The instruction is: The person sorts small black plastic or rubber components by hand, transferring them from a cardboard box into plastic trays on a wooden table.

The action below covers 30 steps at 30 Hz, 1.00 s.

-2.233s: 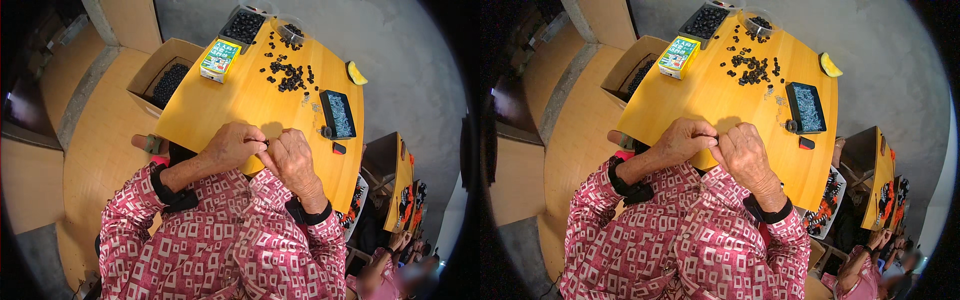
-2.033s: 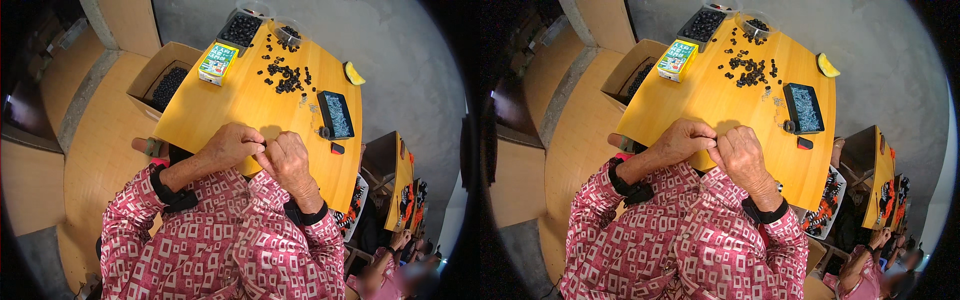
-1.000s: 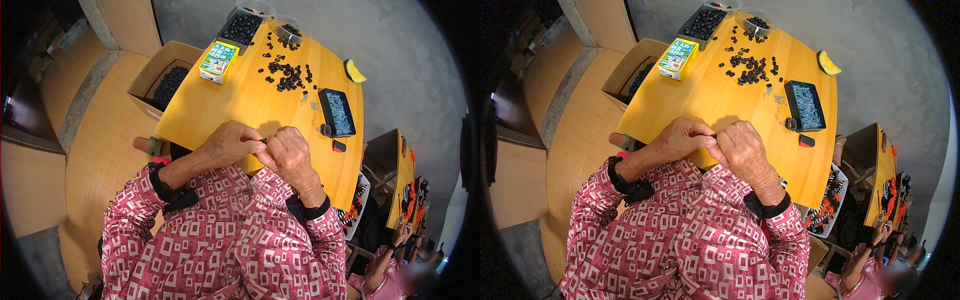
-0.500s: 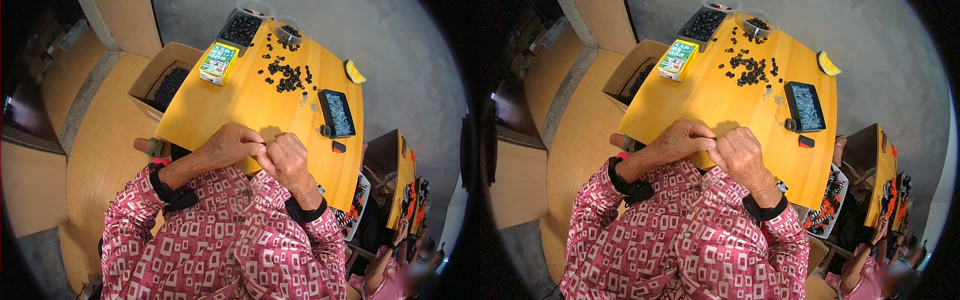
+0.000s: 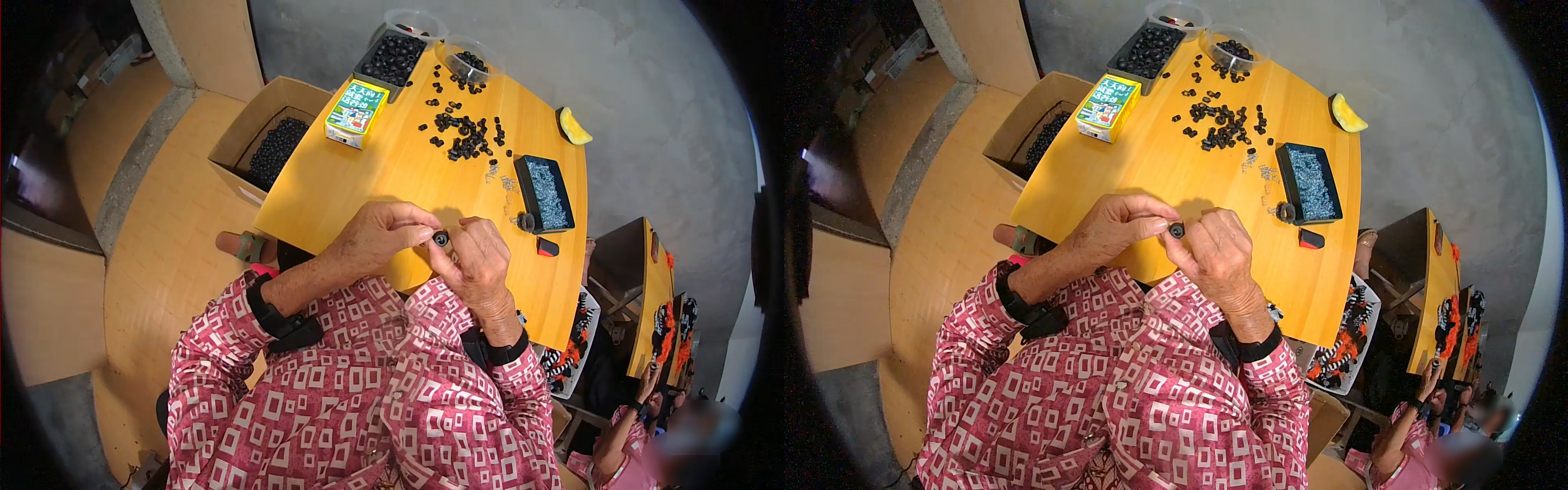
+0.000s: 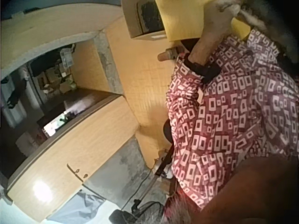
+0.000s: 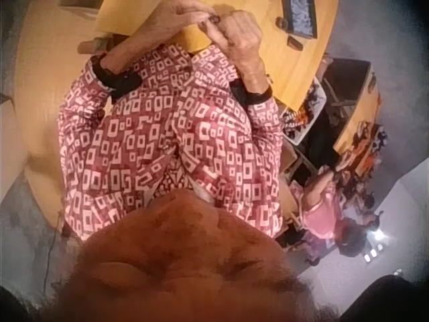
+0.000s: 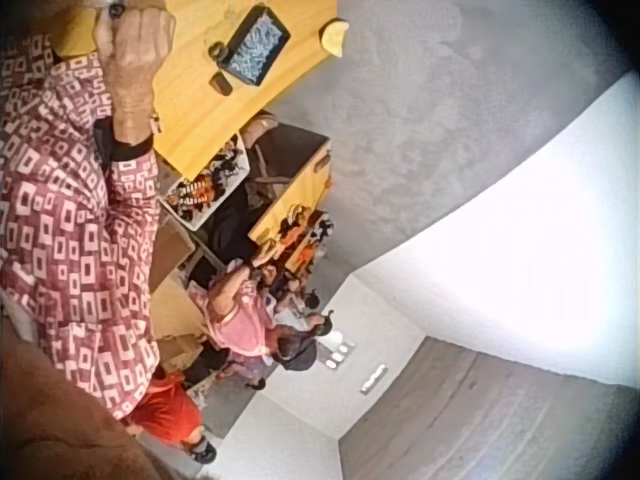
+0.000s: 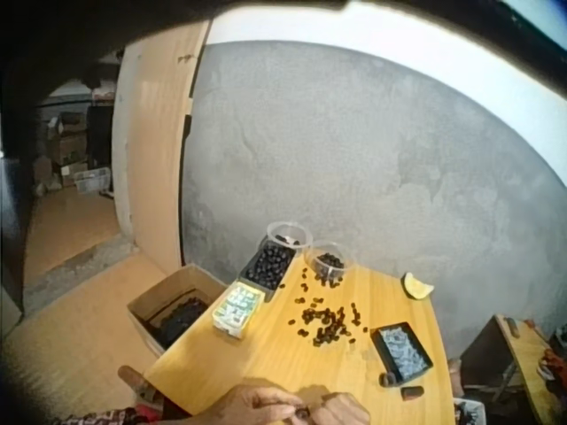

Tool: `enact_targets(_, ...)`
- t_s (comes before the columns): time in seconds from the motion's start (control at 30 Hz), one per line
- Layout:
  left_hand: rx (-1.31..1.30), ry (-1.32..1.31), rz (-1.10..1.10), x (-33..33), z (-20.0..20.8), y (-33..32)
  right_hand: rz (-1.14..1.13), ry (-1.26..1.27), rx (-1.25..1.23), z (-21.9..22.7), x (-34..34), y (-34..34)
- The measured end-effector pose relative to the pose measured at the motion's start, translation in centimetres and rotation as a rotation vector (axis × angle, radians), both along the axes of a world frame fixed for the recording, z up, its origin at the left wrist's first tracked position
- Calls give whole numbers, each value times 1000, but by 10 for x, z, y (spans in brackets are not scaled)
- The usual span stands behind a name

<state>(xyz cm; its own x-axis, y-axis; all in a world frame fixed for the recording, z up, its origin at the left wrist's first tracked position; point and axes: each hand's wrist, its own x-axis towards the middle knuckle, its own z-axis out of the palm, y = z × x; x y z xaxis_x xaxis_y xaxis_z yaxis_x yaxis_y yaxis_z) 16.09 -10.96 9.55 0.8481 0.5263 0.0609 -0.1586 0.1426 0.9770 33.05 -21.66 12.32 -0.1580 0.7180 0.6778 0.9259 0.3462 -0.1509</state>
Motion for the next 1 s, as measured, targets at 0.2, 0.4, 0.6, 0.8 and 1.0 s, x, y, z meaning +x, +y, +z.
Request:
enact_targets(0.2,40,-13,32,1,3,-3,39,6,54,-1,-1,5)
enact_targets(0.4,30,26,27,3,0,0,51,6,48,-1,-3,5)
enact_targets(0.6,-3,-1,24,0,3,1,66,-21,25,0,-6,8)
enact_targets(0.8,-26,-95,108,5,5,-3,44,-21,-31,4,-4,3)
enact_targets(1.0,311,-245,665,-28,47,36,18,-43,-69,-2,0,1)
